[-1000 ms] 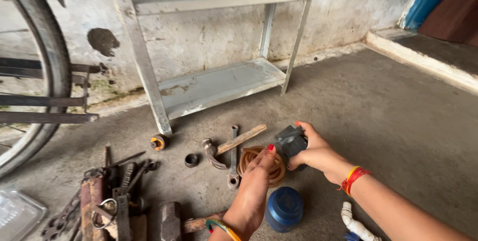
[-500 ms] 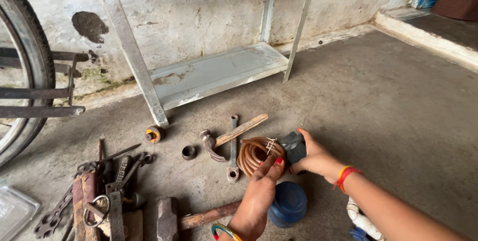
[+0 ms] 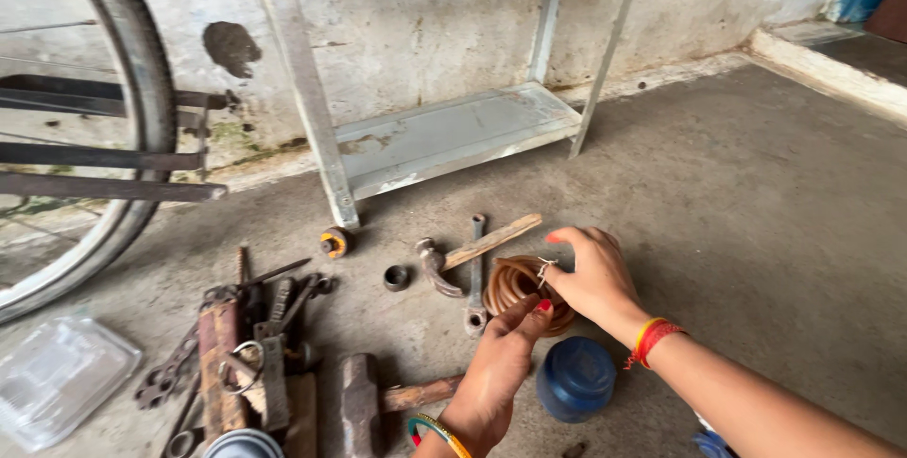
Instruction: The person wipes a bicycle inner tube with a red cloth, rolls the tube, and then picks up various metal parts and a chain from the floor and places them into a plastic bucket.
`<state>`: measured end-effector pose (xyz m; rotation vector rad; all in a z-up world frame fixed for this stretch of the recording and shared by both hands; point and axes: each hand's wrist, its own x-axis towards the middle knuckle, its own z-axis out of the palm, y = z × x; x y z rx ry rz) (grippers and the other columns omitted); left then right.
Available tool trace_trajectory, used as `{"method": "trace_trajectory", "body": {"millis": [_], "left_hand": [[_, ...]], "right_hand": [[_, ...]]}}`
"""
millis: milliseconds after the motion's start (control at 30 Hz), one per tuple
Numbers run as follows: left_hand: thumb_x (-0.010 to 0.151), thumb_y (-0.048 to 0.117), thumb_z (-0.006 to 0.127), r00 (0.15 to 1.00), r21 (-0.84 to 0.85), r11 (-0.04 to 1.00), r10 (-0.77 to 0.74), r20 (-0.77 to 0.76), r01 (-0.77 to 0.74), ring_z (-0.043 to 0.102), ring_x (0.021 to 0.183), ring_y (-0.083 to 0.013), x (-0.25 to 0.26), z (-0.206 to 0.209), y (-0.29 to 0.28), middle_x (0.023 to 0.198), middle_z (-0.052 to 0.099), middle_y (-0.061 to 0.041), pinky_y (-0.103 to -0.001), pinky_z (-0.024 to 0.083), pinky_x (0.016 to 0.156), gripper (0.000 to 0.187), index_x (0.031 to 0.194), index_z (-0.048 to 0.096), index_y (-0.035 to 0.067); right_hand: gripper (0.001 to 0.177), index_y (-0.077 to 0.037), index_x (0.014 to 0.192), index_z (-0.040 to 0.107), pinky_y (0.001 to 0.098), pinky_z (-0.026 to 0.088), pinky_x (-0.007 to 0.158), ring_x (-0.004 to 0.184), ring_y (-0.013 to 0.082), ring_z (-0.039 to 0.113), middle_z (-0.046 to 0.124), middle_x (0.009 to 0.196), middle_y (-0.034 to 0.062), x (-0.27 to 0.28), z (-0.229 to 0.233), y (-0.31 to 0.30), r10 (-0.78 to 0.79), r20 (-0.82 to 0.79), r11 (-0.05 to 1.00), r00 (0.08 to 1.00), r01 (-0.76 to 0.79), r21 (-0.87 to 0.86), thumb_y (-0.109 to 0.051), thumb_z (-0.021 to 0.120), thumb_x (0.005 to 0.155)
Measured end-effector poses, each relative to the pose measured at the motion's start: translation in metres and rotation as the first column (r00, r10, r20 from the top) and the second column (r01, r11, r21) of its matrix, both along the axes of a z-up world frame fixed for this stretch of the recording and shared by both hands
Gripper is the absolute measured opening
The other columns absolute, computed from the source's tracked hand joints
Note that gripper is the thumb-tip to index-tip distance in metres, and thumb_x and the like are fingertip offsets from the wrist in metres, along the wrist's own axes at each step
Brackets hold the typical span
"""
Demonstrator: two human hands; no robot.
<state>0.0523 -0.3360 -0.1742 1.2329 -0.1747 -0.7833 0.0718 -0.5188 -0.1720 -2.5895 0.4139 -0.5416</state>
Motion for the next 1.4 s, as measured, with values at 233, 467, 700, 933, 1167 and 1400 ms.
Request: {"method": "trace_trajectory", "body": {"millis": [233,467,700,933,1167,1400], "left_hand": [[0.09,0.025,0.058,0.999,-0.062,0.998,0.017,-0.043,-0.02,0.058,0.13,-0.0217,-0.004,0.032,0.056,0.141,0.064,-0.009,-0.045,0.049,0.102,0.06,0.147,0.051,0.007],[0.087,0.014,0.067,0.979,0.193,0.976,0.06,0.194,-0.098,0.057,0.133,-0.013,-0.01,0.038,0.141,0.145,0.061,-0.002,-0.032,0.044,0.11,0.066,0.148,0.047,0.003],[0.082,0.019,0.075,0.901,0.373,0.915,-0.026,0.433,-0.152,0.066,0.123,-0.0136,-0.035,0.023,0.224,0.122,0.077,-0.007,-0.031,0.043,0.108,0.057,0.136,0.064,0.003],[0.076,0.023,0.083,0.804,0.532,0.802,-0.116,0.583,-0.27,0.066,0.126,-0.0204,-0.048,-0.032,0.273,0.131,0.071,-0.008,-0.034,0.044,0.11,0.069,0.142,0.062,0.012],[0.084,0.03,0.074,0.799,0.612,0.737,-0.167,0.577,-0.288,0.074,0.106,-0.0208,-0.051,-0.165,0.25,0.112,0.078,-0.006,-0.035,0.055,0.097,0.042,0.126,0.077,0.029],[0.076,0.026,0.071,-0.015,0.253,0.673,-0.366,0.931,-0.695,0.069,0.081,-0.0216,-0.061,-0.225,0.209,0.084,0.069,0.001,-0.042,0.049,0.063,0.011,0.085,0.076,0.023]], "right_hand": [[0.023,-0.011,0.102,0.076,0.0332,0.06,0.075,0.083,0.0184,0.077,0.077,0.104,0.0099,-0.013,0.055,0.077,0.385,-0.017,0.913,0.923,-0.378,0.153,-0.009,0.069,0.081],[0.021,-0.004,0.102,0.073,0.0298,0.064,0.065,0.079,0.0145,0.078,0.07,0.098,0.008,-0.02,0.06,0.143,0.674,-0.027,0.705,0.739,-0.631,0.323,-0.004,0.067,0.082],[0.028,-0.006,0.109,0.072,0.0304,0.061,0.07,0.08,0.0172,0.076,0.068,0.102,0.0072,-0.039,0.057,0.218,0.793,-0.202,0.609,0.575,-0.732,0.306,-0.005,0.067,0.081],[0.043,-0.005,0.117,0.069,0.038,0.056,0.078,0.088,0.0293,0.07,0.067,0.106,0.0116,-0.046,0.054,0.258,0.872,-0.349,0.442,0.343,-0.857,0.264,-0.007,0.067,0.075],[0.025,-0.003,0.096,0.073,0.0443,0.053,0.086,0.099,0.037,0.066,0.068,0.099,0.0166,-0.065,-0.003,0.243,0.842,-0.453,0.366,0.293,-0.927,0.081,-0.01,0.073,0.072],[0.014,-0.003,0.092,0.07,0.0418,0.054,0.082,0.096,0.0334,0.067,0.065,0.1,0.012,-0.087,-0.045,0.23,0.796,-0.422,0.559,0.434,-0.794,0.239,-0.01,0.074,0.081]]}}
